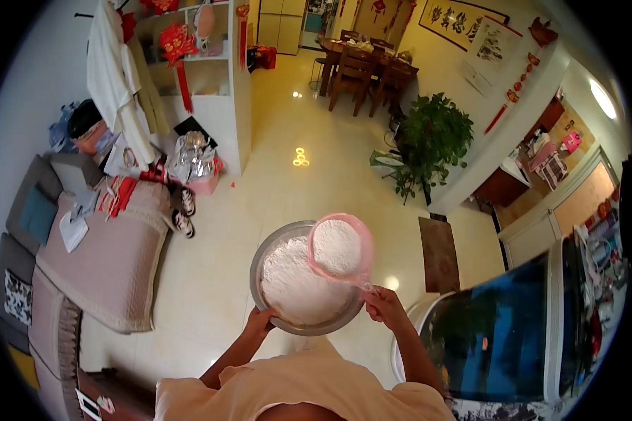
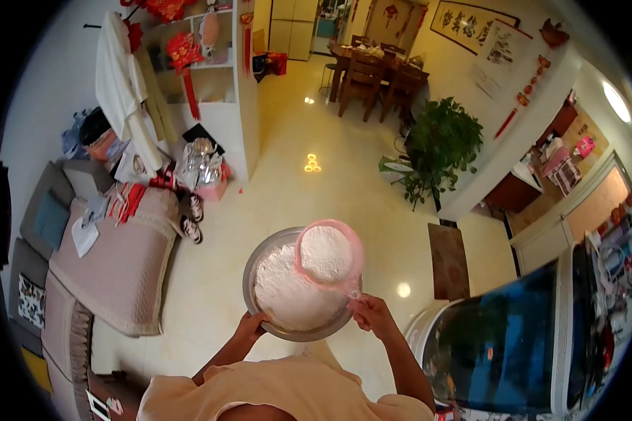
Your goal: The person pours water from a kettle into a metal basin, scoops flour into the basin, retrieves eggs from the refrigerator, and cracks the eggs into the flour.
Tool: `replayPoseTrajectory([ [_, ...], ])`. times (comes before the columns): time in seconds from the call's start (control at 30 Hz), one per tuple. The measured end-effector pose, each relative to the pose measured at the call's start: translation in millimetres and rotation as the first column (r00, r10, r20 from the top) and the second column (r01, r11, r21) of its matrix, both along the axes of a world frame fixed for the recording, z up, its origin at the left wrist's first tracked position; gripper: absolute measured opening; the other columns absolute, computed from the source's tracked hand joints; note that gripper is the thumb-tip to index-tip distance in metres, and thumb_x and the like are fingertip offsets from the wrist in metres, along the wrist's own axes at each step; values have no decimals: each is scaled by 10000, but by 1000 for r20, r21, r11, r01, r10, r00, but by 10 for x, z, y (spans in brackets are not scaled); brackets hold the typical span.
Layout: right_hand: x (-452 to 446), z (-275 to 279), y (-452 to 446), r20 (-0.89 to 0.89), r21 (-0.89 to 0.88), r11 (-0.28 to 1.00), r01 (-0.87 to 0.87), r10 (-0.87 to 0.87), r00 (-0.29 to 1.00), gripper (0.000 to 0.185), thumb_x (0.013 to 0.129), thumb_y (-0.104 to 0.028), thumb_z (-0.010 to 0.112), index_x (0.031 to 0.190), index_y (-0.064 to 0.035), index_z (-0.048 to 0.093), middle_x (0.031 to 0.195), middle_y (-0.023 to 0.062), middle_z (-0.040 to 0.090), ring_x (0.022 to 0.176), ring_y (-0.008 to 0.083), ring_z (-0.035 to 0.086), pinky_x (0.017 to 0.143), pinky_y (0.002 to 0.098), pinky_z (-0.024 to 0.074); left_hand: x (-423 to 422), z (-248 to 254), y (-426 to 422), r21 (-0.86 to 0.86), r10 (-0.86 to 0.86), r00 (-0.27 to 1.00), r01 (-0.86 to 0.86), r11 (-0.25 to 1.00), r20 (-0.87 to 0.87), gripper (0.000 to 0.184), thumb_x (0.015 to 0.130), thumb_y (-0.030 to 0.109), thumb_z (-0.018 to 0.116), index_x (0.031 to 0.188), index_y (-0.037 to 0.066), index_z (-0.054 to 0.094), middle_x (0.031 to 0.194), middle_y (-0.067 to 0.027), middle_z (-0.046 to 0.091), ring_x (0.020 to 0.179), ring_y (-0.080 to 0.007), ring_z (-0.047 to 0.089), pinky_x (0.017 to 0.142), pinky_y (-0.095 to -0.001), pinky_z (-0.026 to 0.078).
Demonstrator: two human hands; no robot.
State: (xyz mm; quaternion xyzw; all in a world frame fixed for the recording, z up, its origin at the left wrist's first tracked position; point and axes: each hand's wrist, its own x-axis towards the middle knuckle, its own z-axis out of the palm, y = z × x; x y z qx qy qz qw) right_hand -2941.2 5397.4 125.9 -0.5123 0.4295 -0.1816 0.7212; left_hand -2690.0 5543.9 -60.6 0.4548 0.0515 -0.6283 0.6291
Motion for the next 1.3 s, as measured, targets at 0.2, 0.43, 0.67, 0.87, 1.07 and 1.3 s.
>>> replayPoseTrajectory([
  [0.2,1033,-235,-2220,-48,-86,991,-99,95,994,151,845,-156,538,750,-42,512,527,-9,421,380,54,335,333,203,252,1008,112,-2063,-49,-12,997,16,999,71,522,683,3,566,1174,28,390,1023,-117,521,871,-231,564,714,-348,528],
  [0.43,2435,72,-4440,-58,-71,974,-216,212,976,180,850,-162,537,717,-53,484,516,-5,424,377,53,338,342,204,251,2159,232,-4001,-13,102,992,-101,995,75,455,687,-9,567,1121,23,434,928,-82,547,784,-200,565,662,-330,517],
  [0.67,3774,-25,-6558,-34,-76,988,-132,130,991,115,833,-120,547,761,-36,514,513,-1,424,366,53,325,327,206,246,3511,122,-6049,-31,102,983,-98,995,154,504,686,-2,580,1155,-17,394,1023,-134,521,874,-250,558,734,-347,509],
  [0.87,4754,71,-8317,-1,-63,982,-179,179,984,138,842,-141,541,753,-39,513,515,-16,404,373,49,326,339,199,226,4648,296,-8105,-60,36,995,-30,998,91,503,672,-37,533,1158,-13,403,974,-121,538,839,-247,570,667,-327,522],
  [1.07,5594,-195,-10251,1,-36,998,-60,61,998,171,845,-165,552,732,-46,504,517,-10,419,378,55,342,341,208,232,5522,262,-10059,-43,-3,993,8,999,121,550,662,-17,553,1184,-6,379,1065,-148,510,931,-276,552,755,-376,510],
  [1.3,6553,-94,-12566,-2,-54,971,-234,234,972,159,844,-153,555,732,-49,508,512,-8,417,386,52,362,330,207,268,6450,65,-12456,-36,77,994,-74,997,84,540,651,-33,566,1164,11,403,1015,-120,520,857,-260,562,703,-365,518],
])
